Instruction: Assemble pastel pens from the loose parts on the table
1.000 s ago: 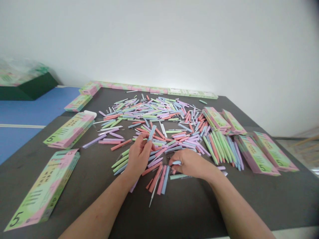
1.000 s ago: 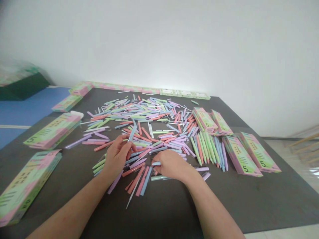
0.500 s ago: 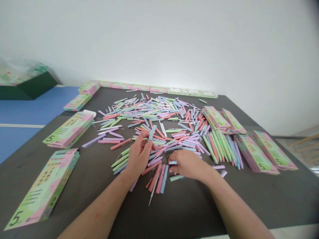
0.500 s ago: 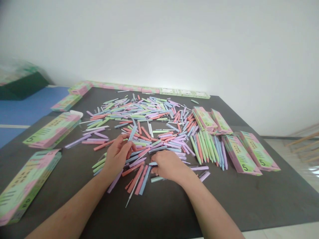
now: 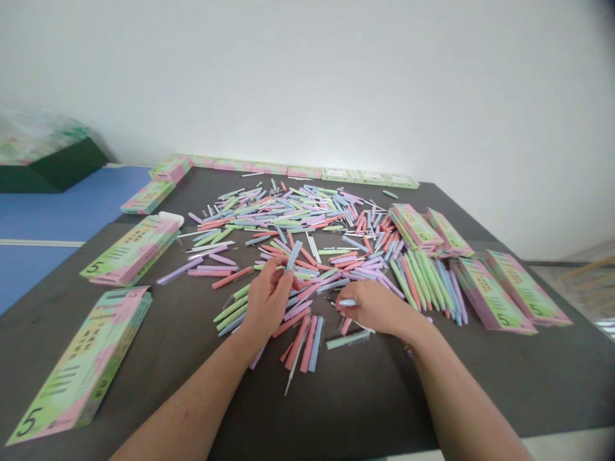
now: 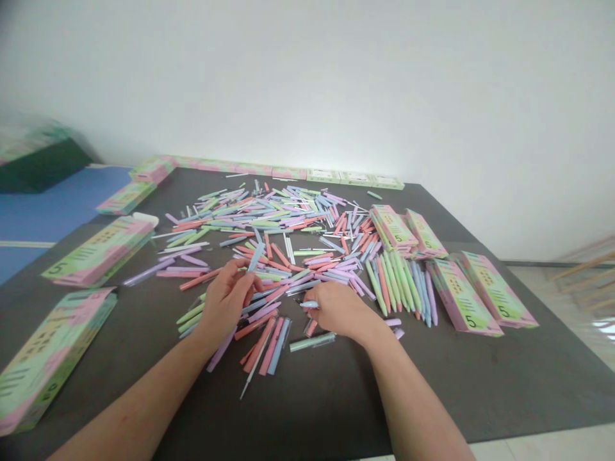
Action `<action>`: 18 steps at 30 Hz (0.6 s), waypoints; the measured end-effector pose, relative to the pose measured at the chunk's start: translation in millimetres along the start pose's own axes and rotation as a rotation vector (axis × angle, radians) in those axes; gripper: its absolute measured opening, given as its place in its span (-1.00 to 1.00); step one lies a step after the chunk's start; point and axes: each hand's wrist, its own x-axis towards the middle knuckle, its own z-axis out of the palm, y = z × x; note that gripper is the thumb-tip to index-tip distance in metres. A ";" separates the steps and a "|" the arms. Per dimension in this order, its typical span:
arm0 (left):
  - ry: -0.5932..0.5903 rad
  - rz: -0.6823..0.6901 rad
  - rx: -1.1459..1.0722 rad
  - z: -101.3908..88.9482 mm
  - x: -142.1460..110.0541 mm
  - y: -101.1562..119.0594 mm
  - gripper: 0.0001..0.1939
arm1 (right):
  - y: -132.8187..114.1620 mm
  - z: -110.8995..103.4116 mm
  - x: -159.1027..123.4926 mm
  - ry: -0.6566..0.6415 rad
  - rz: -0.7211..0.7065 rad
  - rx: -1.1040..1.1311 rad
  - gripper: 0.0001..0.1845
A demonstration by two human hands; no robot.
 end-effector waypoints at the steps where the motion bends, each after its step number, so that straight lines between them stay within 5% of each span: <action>1: 0.000 0.000 0.003 0.0 0.0 0.0 -0.83 | 1.6 -0.9 -0.9 -0.017 0.003 0.014 -0.81; 9: -0.006 0.008 0.027 -0.4 -0.5 -1.2 -0.83 | 7.5 -9.3 -4.9 0.020 0.057 0.111 -0.78; 13: -0.028 0.014 0.022 0.0 -0.5 -1.1 -0.81 | -9.3 -4.1 -1.7 -0.009 -0.064 0.227 -0.83; 18: -0.079 -0.033 -0.048 2.2 -0.6 -1.9 -0.84 | -31.6 9.8 8.2 0.077 -0.164 0.081 -0.69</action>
